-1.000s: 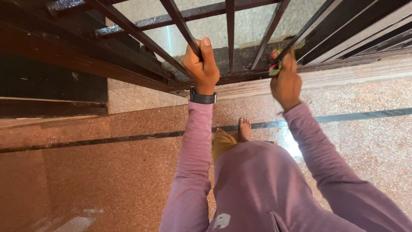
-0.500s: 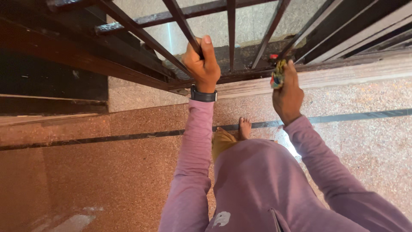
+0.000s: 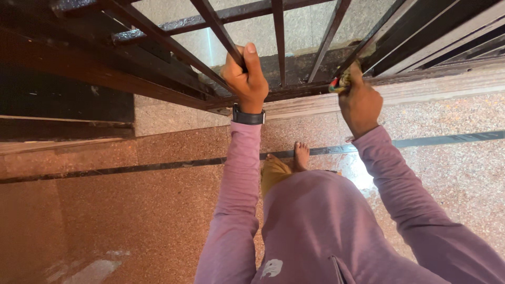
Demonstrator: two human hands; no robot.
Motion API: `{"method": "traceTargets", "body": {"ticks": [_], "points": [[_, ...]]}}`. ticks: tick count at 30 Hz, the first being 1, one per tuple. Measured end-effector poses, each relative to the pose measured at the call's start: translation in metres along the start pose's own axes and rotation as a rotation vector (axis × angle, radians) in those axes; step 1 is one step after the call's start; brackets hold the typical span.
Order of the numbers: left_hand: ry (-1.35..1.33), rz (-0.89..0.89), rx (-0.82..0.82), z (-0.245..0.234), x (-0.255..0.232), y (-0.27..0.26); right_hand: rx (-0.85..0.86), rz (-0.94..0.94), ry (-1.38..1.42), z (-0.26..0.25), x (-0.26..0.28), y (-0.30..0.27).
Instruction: The person cleans a metal gate by spraying liquid from a bottle onto a cloth and wiping the bars and frame by hand.
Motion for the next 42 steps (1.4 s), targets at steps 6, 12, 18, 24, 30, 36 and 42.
{"method": "traceTargets", "body": {"ticks": [6,12,18,24,30,36,42], "points": [[-0.016,0.013,0.011,0.000,0.001,0.000,-0.224,-0.282,0.462,-0.008,0.004,0.001],[-0.046,-0.005,0.035,0.003,0.000,0.000,-0.205,-0.038,0.118,0.009,-0.023,-0.005],[0.003,0.036,0.005,0.001,-0.008,0.003,-0.377,-0.192,0.141,-0.014,-0.013,-0.024],[0.001,0.025,0.008,0.003,-0.009,0.002,-0.260,-0.108,0.257,-0.020,-0.006,-0.002],[-0.046,-0.006,0.037,0.003,-0.001,0.000,-0.269,-0.078,0.397,-0.017,-0.024,-0.032],[-0.003,0.014,0.010,0.001,-0.005,0.000,-0.536,-0.196,0.247,-0.025,-0.044,-0.060],[-0.042,0.014,0.024,0.002,0.004,-0.001,-0.213,-0.091,0.044,0.004,-0.044,0.002]]}}
Point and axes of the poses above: each hand's wrist, its own y-axis towards the middle knuckle, its own z-axis out of the palm, x = y × z, the point moved 10 cm from there along y, towards the middle knuckle, and after that the axes turned 1 degree about z, right-handed, at the moved point
